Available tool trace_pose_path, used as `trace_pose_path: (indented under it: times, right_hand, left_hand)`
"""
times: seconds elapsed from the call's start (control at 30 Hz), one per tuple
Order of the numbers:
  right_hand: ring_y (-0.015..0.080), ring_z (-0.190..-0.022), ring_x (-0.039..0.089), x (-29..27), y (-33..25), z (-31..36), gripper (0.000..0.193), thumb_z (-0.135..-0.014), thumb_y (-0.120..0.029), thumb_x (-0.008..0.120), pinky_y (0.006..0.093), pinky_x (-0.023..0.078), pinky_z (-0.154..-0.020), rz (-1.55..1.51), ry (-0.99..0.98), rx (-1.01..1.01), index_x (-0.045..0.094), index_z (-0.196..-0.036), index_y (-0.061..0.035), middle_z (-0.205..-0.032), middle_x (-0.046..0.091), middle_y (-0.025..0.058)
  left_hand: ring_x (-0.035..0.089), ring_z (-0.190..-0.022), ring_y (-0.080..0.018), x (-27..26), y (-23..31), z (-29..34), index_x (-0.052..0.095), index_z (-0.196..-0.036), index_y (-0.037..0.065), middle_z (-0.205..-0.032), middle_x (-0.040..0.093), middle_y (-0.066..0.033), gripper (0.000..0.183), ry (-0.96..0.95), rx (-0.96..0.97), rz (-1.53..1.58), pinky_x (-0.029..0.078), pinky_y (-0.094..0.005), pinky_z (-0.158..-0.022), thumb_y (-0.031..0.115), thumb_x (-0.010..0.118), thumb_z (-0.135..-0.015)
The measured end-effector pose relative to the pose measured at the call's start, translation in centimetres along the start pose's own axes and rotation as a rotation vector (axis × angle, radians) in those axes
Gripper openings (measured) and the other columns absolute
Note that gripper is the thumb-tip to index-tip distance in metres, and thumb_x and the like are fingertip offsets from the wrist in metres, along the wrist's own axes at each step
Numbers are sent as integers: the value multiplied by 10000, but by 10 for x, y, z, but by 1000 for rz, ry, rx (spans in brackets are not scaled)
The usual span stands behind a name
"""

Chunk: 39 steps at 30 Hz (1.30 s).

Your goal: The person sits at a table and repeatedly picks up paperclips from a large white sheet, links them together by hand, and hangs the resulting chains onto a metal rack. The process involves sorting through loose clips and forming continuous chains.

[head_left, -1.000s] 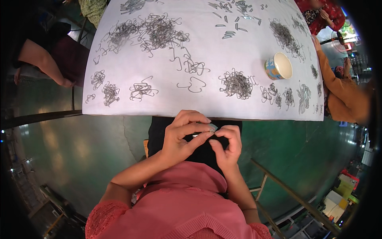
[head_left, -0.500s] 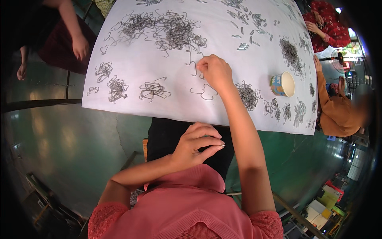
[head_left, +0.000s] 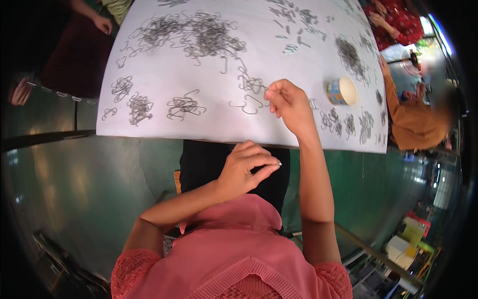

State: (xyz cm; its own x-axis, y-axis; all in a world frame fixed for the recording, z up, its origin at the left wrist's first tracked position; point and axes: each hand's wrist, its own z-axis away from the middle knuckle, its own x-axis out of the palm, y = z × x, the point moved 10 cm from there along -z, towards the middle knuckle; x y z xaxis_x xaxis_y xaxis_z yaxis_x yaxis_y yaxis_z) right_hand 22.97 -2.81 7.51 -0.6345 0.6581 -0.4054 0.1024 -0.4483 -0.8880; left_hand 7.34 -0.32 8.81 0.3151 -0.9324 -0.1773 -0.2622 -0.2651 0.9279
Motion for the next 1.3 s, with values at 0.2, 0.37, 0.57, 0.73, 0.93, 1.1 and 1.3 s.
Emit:
trace_pose_path:
  times: [0.2, 0.37, 0.57, 0.73, 0.93, 1.1, 1.3]
  right_hand:
    - [105, -615, 603, -49, 11, 106, 144, -853, -110, 645, 208, 467, -526, -524, 186, 86, 612, -902, 22, -774, 632, 74]
    - [61, -650, 478, -56, 35, 166, 80, -854, -85, 652, 178, 374, -557, -700, 339, 68, 635, -835, -8, -819, 579, 4]
    - [90, -844, 492, -67, 54, 196, 48, -839, -49, 660, 223, 400, -764, -712, 577, 33, 635, -823, -11, -951, 532, 19]
    - [83, -848, 494, -90, 48, 217, 38, -845, -40, 650, 214, 403, -729, -634, 814, -135, 629, -857, -11, -947, 537, 24]
    - [76, -731, 549, -142, 21, 254, 55, -863, -48, 628, 193, 420, -596, -624, 999, -251, 619, -902, -11, -916, 610, 44]
    - [114, -679, 614, -213, -44, 322, 111, -891, -79, 589, 221, 470, -559, -486, 1192, -369, 602, -953, 13, -864, 646, 90]
    - [146, -709, 646, -265, -154, 426, 180, -900, -123, 586, 250, 530, -611, -176, 1433, -514, 584, -979, 39, -886, 644, 110]
  left_hand:
    - [589, -731, -174, 23, 11, -10, 702, -837, 70, -792, 675, -35, 102, -56, 21, -10, 459, -287, -685, 68, 731, -739]
    - [590, -748, -181, 41, 16, -17, 698, -833, 97, -792, 671, -13, 90, -81, 15, -18, 447, -303, -707, 84, 721, -746]
    - [595, -774, -182, 65, 26, -22, 698, -856, 43, -819, 680, -53, 110, -175, 43, -40, 467, -290, -715, 28, 701, -747]
    - [597, -809, -203, 93, 46, -29, 690, -886, 25, -844, 670, -77, 133, -279, 171, -78, 463, -302, -740, 19, 689, -752]
    - [587, -931, -240, 122, 35, -83, 636, -1059, 8, -1024, 631, -137, 228, -281, 252, -10, 444, -325, -822, 61, 480, -901]
    - [553, -976, -310, 210, 20, -116, 620, -1039, 22, -1025, 612, -141, 208, -459, 447, -108, 426, -404, -859, 72, 575, -843]
    - [359, -1273, -328, 318, -21, -76, 552, -1154, 80, -1320, 441, -115, 379, -808, 862, -452, 302, -526, -1010, 85, 625, -783]
